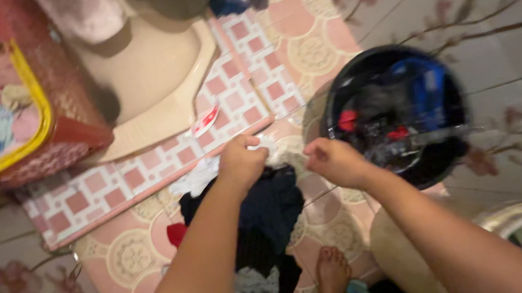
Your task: The person adds detergent to a black basin of water, then washes several pieces of clothing by hand, scrubbing and rinsing them. The person uses a scoop to transfer water between basins and wrings out the wet clothes.
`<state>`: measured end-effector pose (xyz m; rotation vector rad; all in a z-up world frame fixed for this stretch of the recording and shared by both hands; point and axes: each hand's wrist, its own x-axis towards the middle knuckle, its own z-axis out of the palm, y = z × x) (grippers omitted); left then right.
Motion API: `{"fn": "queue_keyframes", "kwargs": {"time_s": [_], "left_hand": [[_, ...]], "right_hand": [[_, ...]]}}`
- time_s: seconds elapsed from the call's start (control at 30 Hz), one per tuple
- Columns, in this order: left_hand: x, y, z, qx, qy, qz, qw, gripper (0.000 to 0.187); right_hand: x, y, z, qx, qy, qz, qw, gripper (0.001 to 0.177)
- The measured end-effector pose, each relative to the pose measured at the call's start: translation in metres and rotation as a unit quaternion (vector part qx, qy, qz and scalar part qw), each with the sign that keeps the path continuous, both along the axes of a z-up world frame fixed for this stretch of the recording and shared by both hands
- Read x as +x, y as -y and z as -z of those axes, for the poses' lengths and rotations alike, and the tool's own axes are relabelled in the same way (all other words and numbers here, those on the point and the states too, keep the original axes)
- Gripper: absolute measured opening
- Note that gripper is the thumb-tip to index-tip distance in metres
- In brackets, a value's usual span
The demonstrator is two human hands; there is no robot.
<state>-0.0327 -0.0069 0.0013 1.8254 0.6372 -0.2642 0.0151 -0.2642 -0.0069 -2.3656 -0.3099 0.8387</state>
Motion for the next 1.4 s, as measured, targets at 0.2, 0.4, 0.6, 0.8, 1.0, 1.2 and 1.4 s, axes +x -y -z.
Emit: {"fn": "queue_keyframes", "kwargs": {"time_s": [0.2, 0.4, 0.6, 0.8, 1.0, 1.2, 1.4], "left_hand": [[-0.077, -0.07, 0.073, 0.054, -0.098, -0.023, 0.993, 0.035], [-0.129, -0.108, 0.156, 0.111, -0.098, -0.009, 0.989, 0.03], [-0.171, -0.113, 0.21, 0.104, -0.074, 0.017, 0.992, 0.033], [-0.17, -0.087, 0.182, 0.02, -0.166, -0.006, 0.986, 0.053], [-0.126, -0.072, 0.107, 0.015, 0.001, 0.134, 0.991, 0.12], [-0.041, 0.003, 0.012, -0.247, 0.046, 0.048, 0.967, 0.049], [0.03, 0.081, -0.113, -0.377, 0.023, 0.015, 0.926, 0.06]], "right_hand": [[-0.054, -0.088, 0.067, -0.075, -0.016, -0.147, 0.986, 0.045], [-0.062, -0.173, 0.083, -0.313, -0.005, -0.352, 0.882, 0.107], [-0.069, -0.183, 0.133, -0.292, -0.034, -0.263, 0.919, 0.14], [-0.087, -0.134, 0.143, -0.183, 0.002, -0.194, 0.964, 0.046], [-0.047, -0.102, 0.034, 0.109, -0.256, -0.001, 0.961, 0.029], [0.002, -0.061, -0.109, 0.228, -0.205, 0.079, 0.948, 0.027], [0.033, 0.004, -0.24, 0.246, -0.083, 0.122, 0.958, 0.033]]}}
